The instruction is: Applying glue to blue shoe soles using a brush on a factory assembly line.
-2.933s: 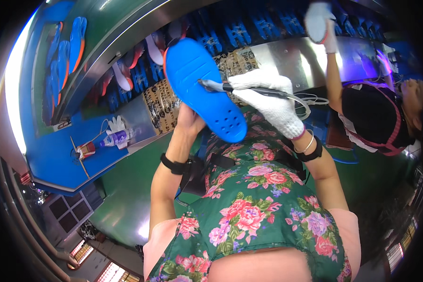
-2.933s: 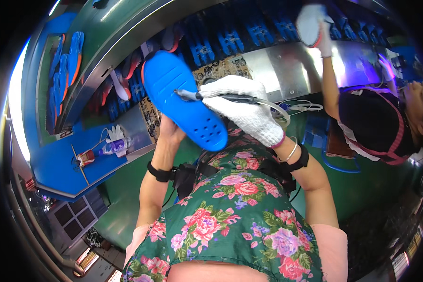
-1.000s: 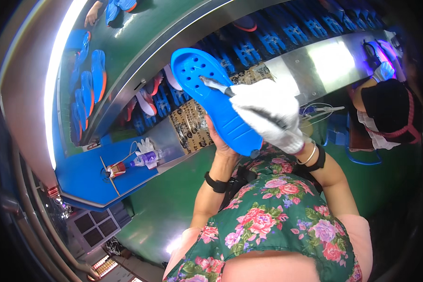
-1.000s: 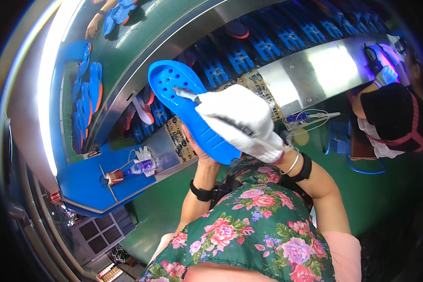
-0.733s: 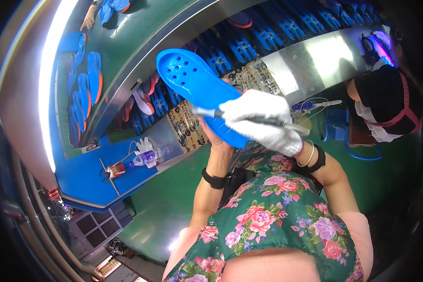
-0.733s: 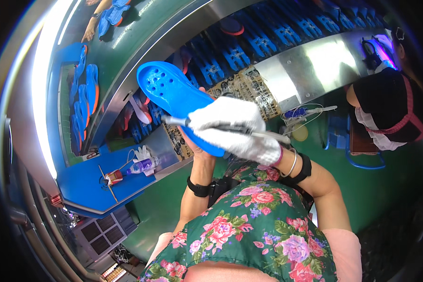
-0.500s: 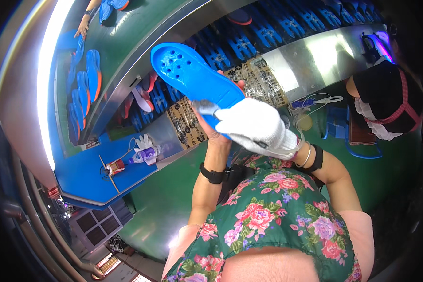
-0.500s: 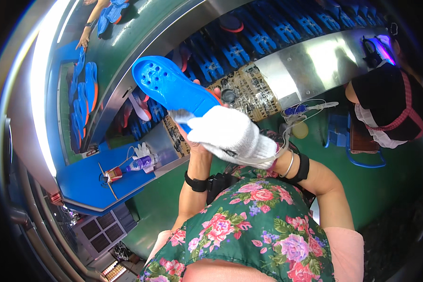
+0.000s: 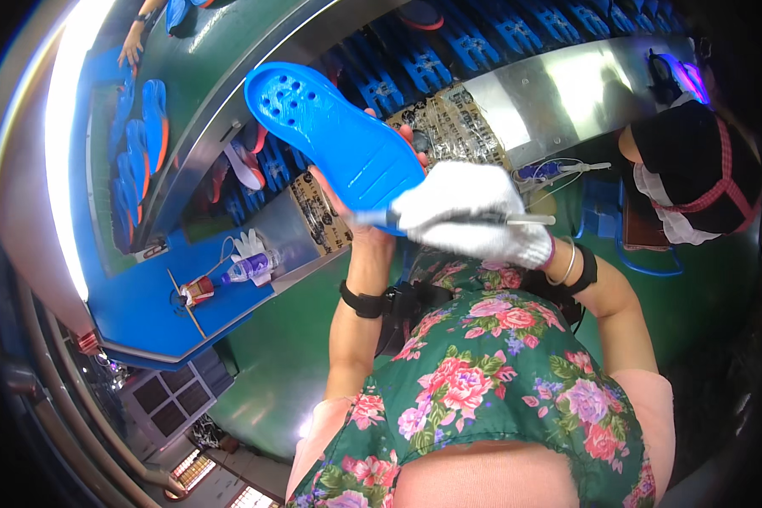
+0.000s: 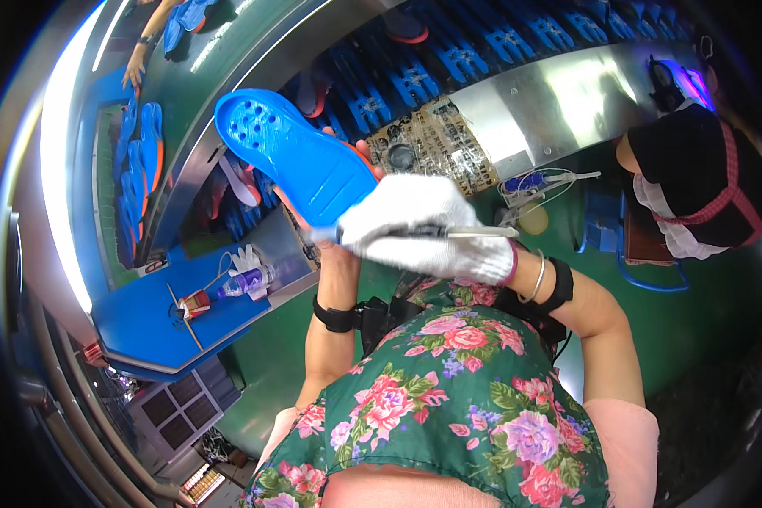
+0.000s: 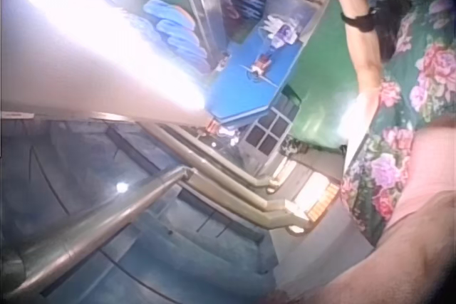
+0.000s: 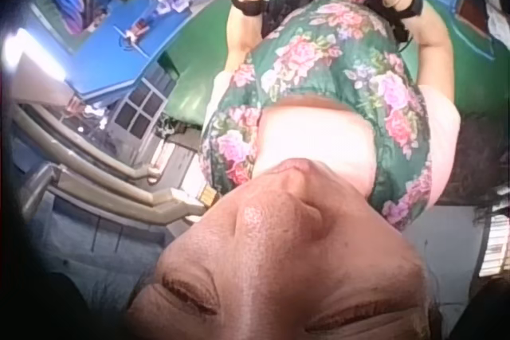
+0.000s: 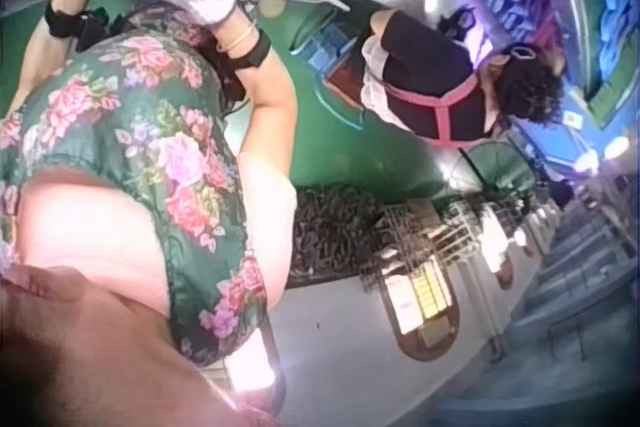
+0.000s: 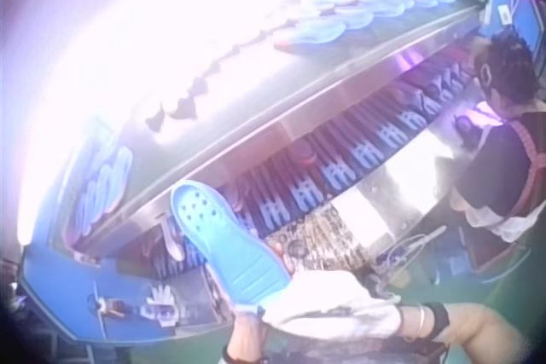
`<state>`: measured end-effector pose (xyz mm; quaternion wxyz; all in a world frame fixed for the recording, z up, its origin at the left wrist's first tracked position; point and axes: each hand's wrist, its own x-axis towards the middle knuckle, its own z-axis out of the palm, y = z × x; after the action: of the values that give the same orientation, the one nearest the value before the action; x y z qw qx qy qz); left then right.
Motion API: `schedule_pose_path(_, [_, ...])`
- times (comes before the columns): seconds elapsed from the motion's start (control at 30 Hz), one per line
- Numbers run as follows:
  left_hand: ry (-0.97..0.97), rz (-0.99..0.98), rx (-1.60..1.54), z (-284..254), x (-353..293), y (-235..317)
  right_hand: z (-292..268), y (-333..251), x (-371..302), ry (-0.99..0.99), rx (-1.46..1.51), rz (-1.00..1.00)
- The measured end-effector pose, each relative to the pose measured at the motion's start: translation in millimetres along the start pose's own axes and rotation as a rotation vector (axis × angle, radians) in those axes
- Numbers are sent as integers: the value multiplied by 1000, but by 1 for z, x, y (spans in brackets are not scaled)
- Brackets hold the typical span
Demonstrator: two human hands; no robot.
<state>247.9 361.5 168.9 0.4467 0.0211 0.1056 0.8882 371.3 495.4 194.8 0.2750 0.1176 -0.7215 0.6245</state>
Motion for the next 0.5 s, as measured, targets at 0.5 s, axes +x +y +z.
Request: schedule_pose_path(0.5, [-23, -226, 203, -17, -8, 27, 4, -23, -23, -123, -235, -107])
